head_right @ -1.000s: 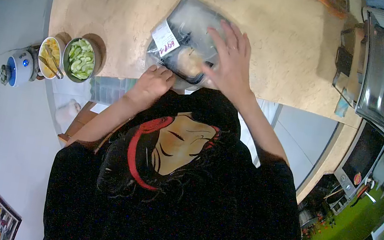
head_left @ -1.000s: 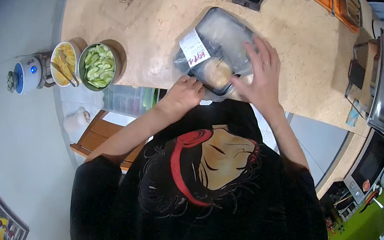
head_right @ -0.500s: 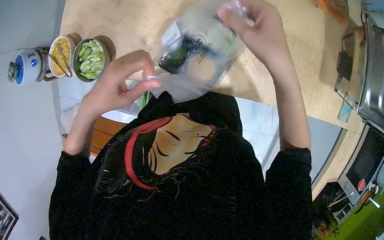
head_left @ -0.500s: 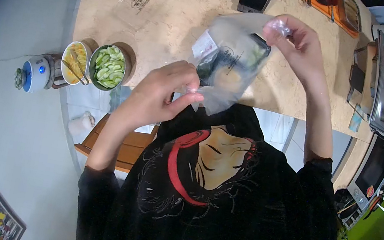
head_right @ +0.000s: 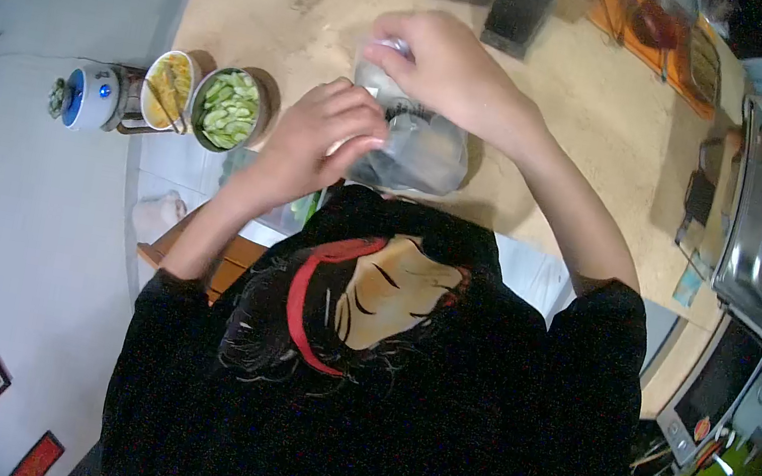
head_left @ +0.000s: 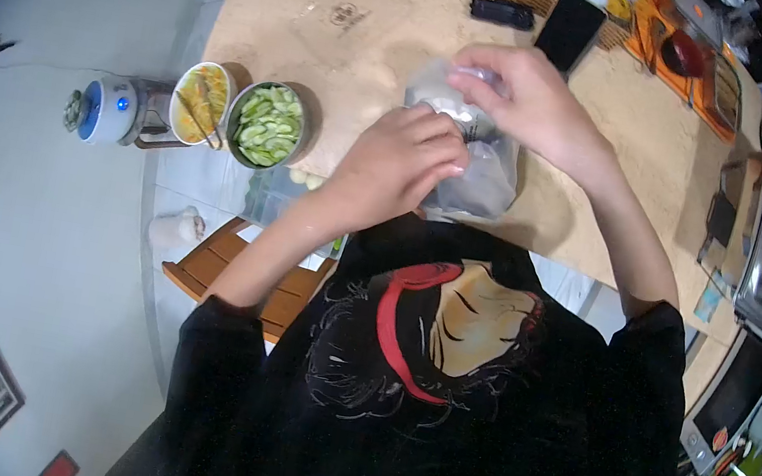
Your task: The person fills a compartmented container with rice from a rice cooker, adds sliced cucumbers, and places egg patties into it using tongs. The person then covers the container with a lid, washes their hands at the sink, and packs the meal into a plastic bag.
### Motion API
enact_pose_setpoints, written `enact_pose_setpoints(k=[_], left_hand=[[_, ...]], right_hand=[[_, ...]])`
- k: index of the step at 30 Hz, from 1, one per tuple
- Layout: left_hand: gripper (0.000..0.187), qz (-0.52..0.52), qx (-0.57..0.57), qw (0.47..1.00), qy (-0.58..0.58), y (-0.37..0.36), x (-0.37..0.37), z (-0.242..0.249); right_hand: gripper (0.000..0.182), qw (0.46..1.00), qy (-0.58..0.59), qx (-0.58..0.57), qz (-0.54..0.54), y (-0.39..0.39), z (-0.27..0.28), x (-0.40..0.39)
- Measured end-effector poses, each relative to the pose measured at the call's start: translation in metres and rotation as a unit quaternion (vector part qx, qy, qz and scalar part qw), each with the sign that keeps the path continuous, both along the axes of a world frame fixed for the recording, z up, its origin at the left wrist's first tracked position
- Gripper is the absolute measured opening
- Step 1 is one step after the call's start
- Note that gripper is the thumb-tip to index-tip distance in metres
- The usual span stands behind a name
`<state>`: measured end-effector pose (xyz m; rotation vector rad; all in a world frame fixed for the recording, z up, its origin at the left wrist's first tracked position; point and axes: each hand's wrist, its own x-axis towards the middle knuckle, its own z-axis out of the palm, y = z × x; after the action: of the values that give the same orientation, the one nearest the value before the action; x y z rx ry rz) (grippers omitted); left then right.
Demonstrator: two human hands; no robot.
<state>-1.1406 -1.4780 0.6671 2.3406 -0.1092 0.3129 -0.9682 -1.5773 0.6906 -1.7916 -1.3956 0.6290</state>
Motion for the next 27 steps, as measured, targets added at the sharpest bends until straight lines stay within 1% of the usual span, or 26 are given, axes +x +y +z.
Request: enact_pose_setpoints(k=[1, 2, 3, 5, 6, 7, 8, 9, 10, 12, 13, 15, 16, 17, 19, 20, 21, 22, 23, 24, 25, 26, 27], left_hand=[[0.010, 0.045, 0.096, 0.994, -0.030, 0.000, 0.002, -0.009], [0.013, 0.092, 0.134, 0.986, -0.046, 0.000, 0.002, -0.016], [0.013, 0.093, 0.137, 0.985, -0.055, 0.002, 0.006, -0.012], [0.016, 0.170, 0.147, 0.965, -0.134, -0.001, 0.011, -0.005], [0.016, 0.149, 0.109, 0.971, -0.154, 0.003, 0.017, -0.012], [0.016, 0.152, 0.104, 0.971, -0.156, 0.003, 0.019, -0.021], [0.016, 0.145, -0.018, 0.985, -0.092, 0.002, 0.022, -0.033], [0.017, 0.133, -0.135, 0.981, -0.032, 0.004, 0.027, -0.039], [0.020, 0.128, -0.162, 0.978, 0.021, 0.003, 0.027, -0.040], [0.021, 0.146, -0.108, 0.983, -0.022, 0.000, 0.028, -0.042], [0.021, 0.138, -0.078, 0.987, -0.022, 0.001, 0.027, -0.040], [0.018, 0.135, -0.076, 0.988, -0.023, 0.001, 0.023, -0.037], [0.016, 0.133, -0.084, 0.987, -0.020, 0.001, 0.022, -0.034], [0.016, 0.123, -0.082, 0.989, -0.028, -0.001, 0.022, -0.031], [0.010, 0.165, -0.099, 0.981, -0.037, -0.006, 0.021, -0.027], [0.010, 0.161, -0.099, 0.981, -0.039, -0.009, 0.020, -0.028], [0.009, 0.208, -0.100, 0.972, -0.041, -0.013, 0.019, -0.030], [0.009, 0.254, -0.101, 0.961, -0.043, -0.016, 0.019, -0.032], [0.009, 0.252, -0.104, 0.961, -0.044, -0.018, 0.020, -0.032], [0.009, 0.290, -0.099, 0.951, -0.052, -0.020, 0.020, -0.032], [0.010, 0.329, -0.093, 0.938, -0.060, -0.022, 0.019, -0.032], [0.010, 0.334, -0.136, 0.932, -0.036, -0.021, 0.017, -0.036], [0.010, 0.337, -0.137, 0.931, -0.035, -0.021, 0.017, -0.036]], right_hand=[[0.018, 0.999, -0.042, -0.024, -0.002, 0.004, -0.007, 0.002], [0.020, 0.996, -0.088, -0.015, 0.017, 0.006, -0.020, 0.005], [0.020, 0.995, -0.096, -0.012, 0.016, 0.006, -0.022, 0.007], [0.024, 0.996, -0.020, 0.007, 0.081, -0.003, -0.021, 0.001], [0.035, 0.994, -0.006, -0.081, 0.078, -0.008, -0.008, -0.001], [0.035, 0.993, -0.008, -0.086, 0.080, -0.011, -0.010, -0.003], [0.031, 0.998, 0.022, -0.030, 0.047, -0.013, -0.017, -0.003], [0.027, 0.998, 0.047, 0.030, 0.014, -0.015, -0.022, -0.001], [0.027, 0.999, 0.032, 0.036, 0.013, -0.019, -0.024, 0.003], [0.024, 0.998, 0.030, 0.054, -0.013, -0.030, -0.023, 0.017], [0.024, 0.998, 0.010, 0.066, -0.022, -0.030, -0.018, 0.035], [0.020, 0.985, 0.053, 0.062, -0.150, -0.037, -0.009, 0.074], [0.017, 0.974, 0.055, 0.126, -0.181, -0.040, -0.010, 0.100], [0.017, 0.956, 0.090, 0.158, -0.232, -0.039, -0.006, 0.123], [0.020, 0.955, -0.066, 0.119, -0.264, -0.031, 0.017, 0.165], [0.021, 0.946, -0.141, 0.092, -0.277, -0.022, 0.032, 0.183], [0.022, 0.931, -0.215, 0.064, -0.287, -0.012, 0.043, 0.201], [0.022, 0.930, -0.219, 0.063, -0.289, 0.001, 0.038, 0.229], [0.021, 0.900, -0.320, 0.078, -0.286, 0.015, 0.026, 0.259], [0.021, 0.861, -0.416, 0.092, -0.277, 0.026, 0.013, 0.281], [0.021, 0.862, -0.417, 0.090, -0.275, 0.034, 0.002, 0.292], [0.024, 0.844, -0.485, 0.069, -0.218, 0.042, -0.009, 0.300], [0.028, 0.819, -0.548, 0.049, -0.159, 0.050, -0.024, 0.310]])
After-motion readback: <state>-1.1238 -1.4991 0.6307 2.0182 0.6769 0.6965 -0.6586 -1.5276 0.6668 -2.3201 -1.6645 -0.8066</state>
